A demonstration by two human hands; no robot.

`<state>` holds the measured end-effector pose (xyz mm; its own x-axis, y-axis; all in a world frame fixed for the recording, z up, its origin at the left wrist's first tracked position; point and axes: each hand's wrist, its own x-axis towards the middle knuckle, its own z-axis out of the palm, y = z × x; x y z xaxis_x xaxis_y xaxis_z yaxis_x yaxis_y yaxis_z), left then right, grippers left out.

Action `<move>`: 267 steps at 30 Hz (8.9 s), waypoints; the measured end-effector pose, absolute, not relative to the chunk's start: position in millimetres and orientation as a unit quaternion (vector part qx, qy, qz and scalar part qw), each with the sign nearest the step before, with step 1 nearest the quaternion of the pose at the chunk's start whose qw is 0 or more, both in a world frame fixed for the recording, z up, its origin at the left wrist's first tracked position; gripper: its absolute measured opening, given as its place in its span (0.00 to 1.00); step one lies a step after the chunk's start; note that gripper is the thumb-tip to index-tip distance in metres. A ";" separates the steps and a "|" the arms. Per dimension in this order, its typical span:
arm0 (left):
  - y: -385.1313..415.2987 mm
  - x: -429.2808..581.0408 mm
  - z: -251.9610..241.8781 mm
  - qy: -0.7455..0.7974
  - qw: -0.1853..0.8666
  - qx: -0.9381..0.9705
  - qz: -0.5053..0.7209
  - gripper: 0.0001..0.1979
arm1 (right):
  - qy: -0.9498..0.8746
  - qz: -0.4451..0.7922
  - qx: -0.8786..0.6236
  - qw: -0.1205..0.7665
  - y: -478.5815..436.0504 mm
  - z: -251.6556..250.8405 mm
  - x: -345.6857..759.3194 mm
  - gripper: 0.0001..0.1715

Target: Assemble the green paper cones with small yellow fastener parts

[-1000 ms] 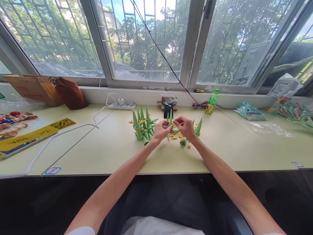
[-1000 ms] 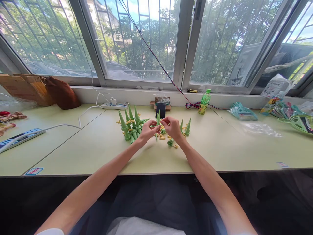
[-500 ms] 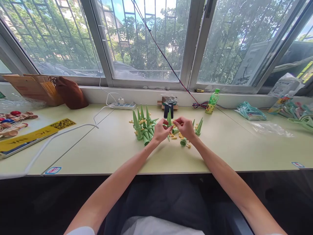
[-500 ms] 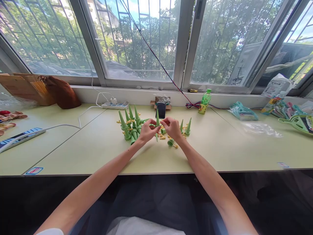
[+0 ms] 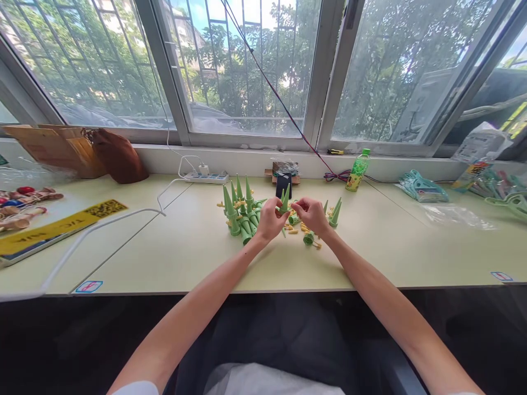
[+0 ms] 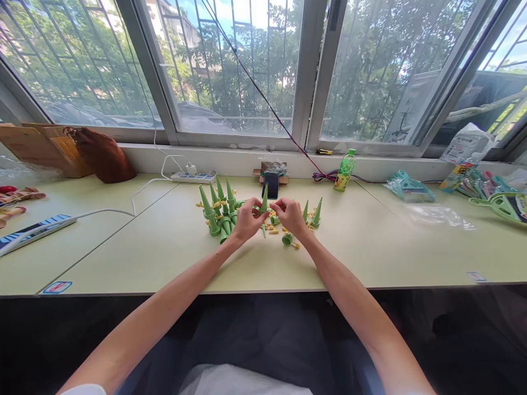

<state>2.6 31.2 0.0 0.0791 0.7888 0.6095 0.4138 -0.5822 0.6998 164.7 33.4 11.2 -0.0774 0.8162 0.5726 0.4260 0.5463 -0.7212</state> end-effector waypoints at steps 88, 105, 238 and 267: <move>29.2 6.0 8.7 0.472 0.316 0.666 0.484 0.13 | -0.765 0.109 -0.458 0.439 35.7 9.5 162.7 0.22; 32.1 3.4 3.9 0.428 0.262 0.711 0.492 0.11 | -0.755 0.114 -0.469 0.443 36.9 10.1 163.4 0.24; 22.4 3.9 20.5 0.367 0.641 0.487 0.466 0.13 | -0.763 0.108 -0.457 0.444 38.6 7.2 167.4 0.25; 18.2 2.6 21.2 0.388 0.557 0.561 0.474 0.17 | -0.763 0.113 -0.461 0.439 38.7 8.2 168.8 0.24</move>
<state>2.6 18.2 21.2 0.2505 0.9629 0.1002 -0.0925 -0.0793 0.9926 168.8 38.7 8.2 -0.1897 0.8023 0.5659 0.6030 0.5501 -0.5778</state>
